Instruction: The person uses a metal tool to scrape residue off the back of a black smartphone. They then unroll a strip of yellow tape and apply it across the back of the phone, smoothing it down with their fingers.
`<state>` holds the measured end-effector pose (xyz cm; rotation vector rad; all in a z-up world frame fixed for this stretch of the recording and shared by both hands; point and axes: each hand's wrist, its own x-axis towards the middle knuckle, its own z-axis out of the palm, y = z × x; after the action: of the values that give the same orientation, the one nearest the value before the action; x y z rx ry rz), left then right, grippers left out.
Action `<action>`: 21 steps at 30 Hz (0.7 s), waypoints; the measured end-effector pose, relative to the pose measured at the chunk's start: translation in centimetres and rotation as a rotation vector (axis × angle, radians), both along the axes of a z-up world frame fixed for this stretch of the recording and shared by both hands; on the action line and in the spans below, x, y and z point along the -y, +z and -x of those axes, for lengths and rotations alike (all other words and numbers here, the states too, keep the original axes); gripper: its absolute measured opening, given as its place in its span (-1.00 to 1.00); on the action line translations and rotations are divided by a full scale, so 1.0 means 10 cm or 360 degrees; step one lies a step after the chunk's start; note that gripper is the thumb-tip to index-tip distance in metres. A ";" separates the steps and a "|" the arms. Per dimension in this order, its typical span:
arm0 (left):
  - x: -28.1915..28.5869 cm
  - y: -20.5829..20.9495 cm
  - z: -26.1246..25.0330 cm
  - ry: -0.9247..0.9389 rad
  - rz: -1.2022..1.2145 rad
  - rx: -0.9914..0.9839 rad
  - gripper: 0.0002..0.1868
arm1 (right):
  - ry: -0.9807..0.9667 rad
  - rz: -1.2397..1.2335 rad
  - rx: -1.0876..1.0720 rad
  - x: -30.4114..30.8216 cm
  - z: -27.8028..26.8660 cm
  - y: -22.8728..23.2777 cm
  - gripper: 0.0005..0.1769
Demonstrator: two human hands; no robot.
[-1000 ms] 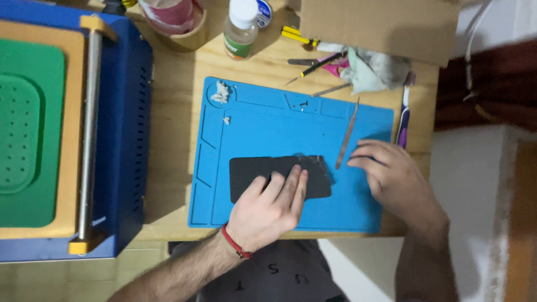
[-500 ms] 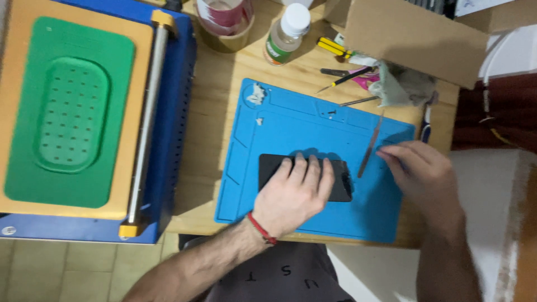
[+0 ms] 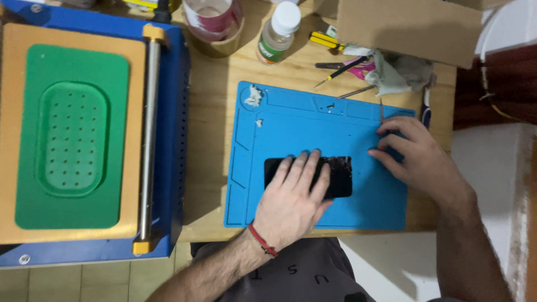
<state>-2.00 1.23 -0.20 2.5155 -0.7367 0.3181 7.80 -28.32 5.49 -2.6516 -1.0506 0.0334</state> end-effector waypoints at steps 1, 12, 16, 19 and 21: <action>-0.02 0.01 -0.01 -0.0015 0.0011 0.0004 -0.24 | -0.0015 0.0011 0.0004 -0.03 0.00 0.03 -0.79; -0.41 0.12 -0.10 -0.0254 0.0132 0.0016 -0.20 | -0.0107 -0.0116 0.0037 -0.21 0.26 0.10 -0.85; -0.49 0.26 -0.08 -0.0331 0.0466 0.0211 -0.66 | 0.0014 -0.0471 -0.0016 -0.83 0.08 0.38 -0.73; -0.56 0.22 -0.05 -0.0427 0.0680 0.0246 -0.81 | 0.0291 -0.0437 0.0126 -1.36 -0.22 0.64 -0.84; -0.57 0.10 0.01 -0.0523 0.0821 0.0046 -0.81 | 0.0225 -0.0379 0.0020 -1.71 -0.43 0.78 -0.66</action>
<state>-2.12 6.92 0.82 1.8779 -0.9268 0.3719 12.15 -11.19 13.31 -2.3660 -1.1663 -0.0746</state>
